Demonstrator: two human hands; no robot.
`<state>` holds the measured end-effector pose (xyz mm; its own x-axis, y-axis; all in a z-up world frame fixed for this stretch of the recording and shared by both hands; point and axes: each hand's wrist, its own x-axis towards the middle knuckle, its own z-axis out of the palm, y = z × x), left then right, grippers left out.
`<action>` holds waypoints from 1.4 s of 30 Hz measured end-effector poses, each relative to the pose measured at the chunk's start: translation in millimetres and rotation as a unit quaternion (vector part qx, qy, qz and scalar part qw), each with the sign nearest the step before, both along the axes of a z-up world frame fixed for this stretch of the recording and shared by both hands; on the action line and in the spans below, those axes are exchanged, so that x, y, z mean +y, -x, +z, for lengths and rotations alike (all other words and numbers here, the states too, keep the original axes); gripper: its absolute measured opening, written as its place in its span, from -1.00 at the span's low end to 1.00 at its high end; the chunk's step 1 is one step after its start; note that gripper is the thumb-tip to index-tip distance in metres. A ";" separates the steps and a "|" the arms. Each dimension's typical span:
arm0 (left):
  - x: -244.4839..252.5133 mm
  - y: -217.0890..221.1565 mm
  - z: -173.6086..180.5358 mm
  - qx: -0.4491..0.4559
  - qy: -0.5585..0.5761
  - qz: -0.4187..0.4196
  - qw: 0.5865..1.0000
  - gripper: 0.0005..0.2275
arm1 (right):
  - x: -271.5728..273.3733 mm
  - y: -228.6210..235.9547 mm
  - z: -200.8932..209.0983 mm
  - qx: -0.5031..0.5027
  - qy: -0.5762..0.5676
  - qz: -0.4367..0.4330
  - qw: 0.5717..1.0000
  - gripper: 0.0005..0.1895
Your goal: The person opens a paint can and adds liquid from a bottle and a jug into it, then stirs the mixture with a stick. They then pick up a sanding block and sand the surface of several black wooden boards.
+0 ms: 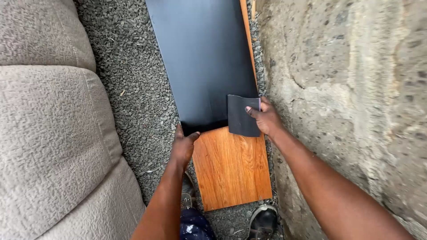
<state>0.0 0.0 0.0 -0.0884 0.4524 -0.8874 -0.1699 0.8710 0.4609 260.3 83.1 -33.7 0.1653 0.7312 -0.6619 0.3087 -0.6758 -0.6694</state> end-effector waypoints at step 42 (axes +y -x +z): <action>3.2 4.6 -55.0 0.139 0.036 -0.100 0.985 -0.21 | -134.6 36.0 26.9 -0.251 -0.217 0.415 0.847 -0.75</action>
<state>-4.6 3.2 -55.0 -0.2481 0.4229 -0.8715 0.1318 0.9060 0.4021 224.3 -51.6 -6.8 -0.3452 0.8896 -0.2990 0.8759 0.1910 -0.4430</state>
